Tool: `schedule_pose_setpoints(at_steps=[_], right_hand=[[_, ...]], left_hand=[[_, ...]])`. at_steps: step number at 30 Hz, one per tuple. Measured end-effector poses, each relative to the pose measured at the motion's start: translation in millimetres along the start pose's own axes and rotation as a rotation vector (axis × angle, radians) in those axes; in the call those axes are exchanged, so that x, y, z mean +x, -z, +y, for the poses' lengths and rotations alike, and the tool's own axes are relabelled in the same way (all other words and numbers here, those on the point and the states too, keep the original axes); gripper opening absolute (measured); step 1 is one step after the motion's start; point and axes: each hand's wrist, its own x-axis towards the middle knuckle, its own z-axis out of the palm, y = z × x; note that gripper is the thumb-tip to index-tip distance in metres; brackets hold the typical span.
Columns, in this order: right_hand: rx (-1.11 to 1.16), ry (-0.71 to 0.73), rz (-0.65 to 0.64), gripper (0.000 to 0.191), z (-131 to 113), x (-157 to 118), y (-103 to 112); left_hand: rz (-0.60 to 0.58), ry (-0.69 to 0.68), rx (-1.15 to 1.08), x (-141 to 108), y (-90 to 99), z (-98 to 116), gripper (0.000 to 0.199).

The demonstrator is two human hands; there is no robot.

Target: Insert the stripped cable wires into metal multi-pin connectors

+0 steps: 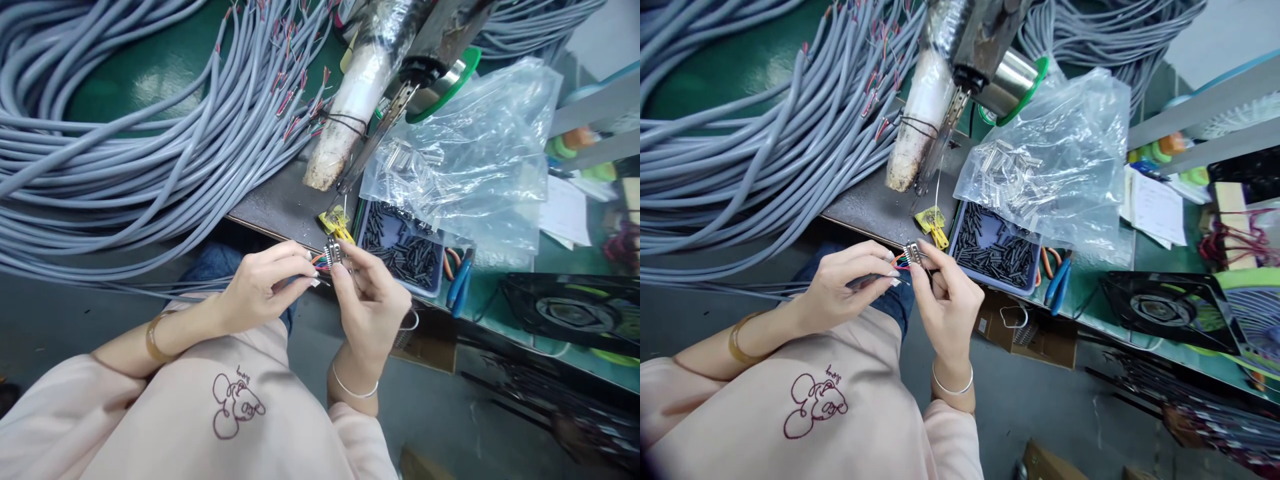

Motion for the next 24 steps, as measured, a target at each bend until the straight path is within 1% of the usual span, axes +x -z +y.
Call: schedule_pose_setpoints(at_steps=[2, 3, 5, 6, 7, 9, 10, 12, 14, 15, 17, 19, 22, 24], right_hand=[[0.144, -0.057, -0.092, 0.021, 3, 4, -3], [0.204, -0.073, -0.122, 0.022, 4, 6, -4], [0.241, -0.076, -0.130, 0.023, 6, 7, -6], [0.208, -0.058, -0.093, 0.023, 6, 6, -6], [0.146, -0.023, -0.043, 0.021, 6, 6, -5], [-0.015, 0.115, 0.031, 0.019, 4, 4, -2], [-0.096, 0.207, 0.029, 0.019, 3, 3, -1], [-0.220, 0.383, -0.025, 0.017, 2, 3, 1], [-0.282, 0.475, -0.049, 0.012, 2, 3, 0], [-0.295, 0.481, -0.028, 0.009, 3, 3, -1], [-0.263, 0.447, 0.059, 0.007, 4, 3, -4], [-0.118, 0.385, 0.176, 0.006, 4, 3, -5], [0.179, 0.332, 0.368, 0.014, 2, 3, -6], [0.220, 0.331, 0.424, 0.020, 3, 4, -7]], left_hand=[[-0.005, 0.058, -0.067, 2, 0.2, 2, 0.009], [-0.007, 0.111, -0.120, 3, 0.4, 3, 0.008], [-0.009, 0.240, -0.243, 6, 0.8, 4, 0.007], [-0.004, 0.308, -0.294, 8, 0.8, 4, 0.007], [0.003, 0.369, -0.328, 9, 0.9, 4, 0.007], [0.016, 0.453, -0.353, 12, 0.6, 4, 0.007], [0.018, 0.475, -0.353, 13, 0.3, 3, 0.008], [0.015, 0.489, -0.351, 14, -0.6, 3, 0.008], [0.019, 0.499, -0.355, 15, -1.5, 2, 0.009], [0.028, 0.506, -0.362, 16, -1.9, 2, 0.009], [0.062, 0.517, -0.380, 19, -2.2, 1, 0.011], [0.101, 0.537, -0.401, 21, -1.6, -1, 0.013], [0.121, 0.600, -0.419, 26, 0.2, -5, 0.017], [0.130, 0.622, -0.431, 29, 1.2, -8, 0.018]])
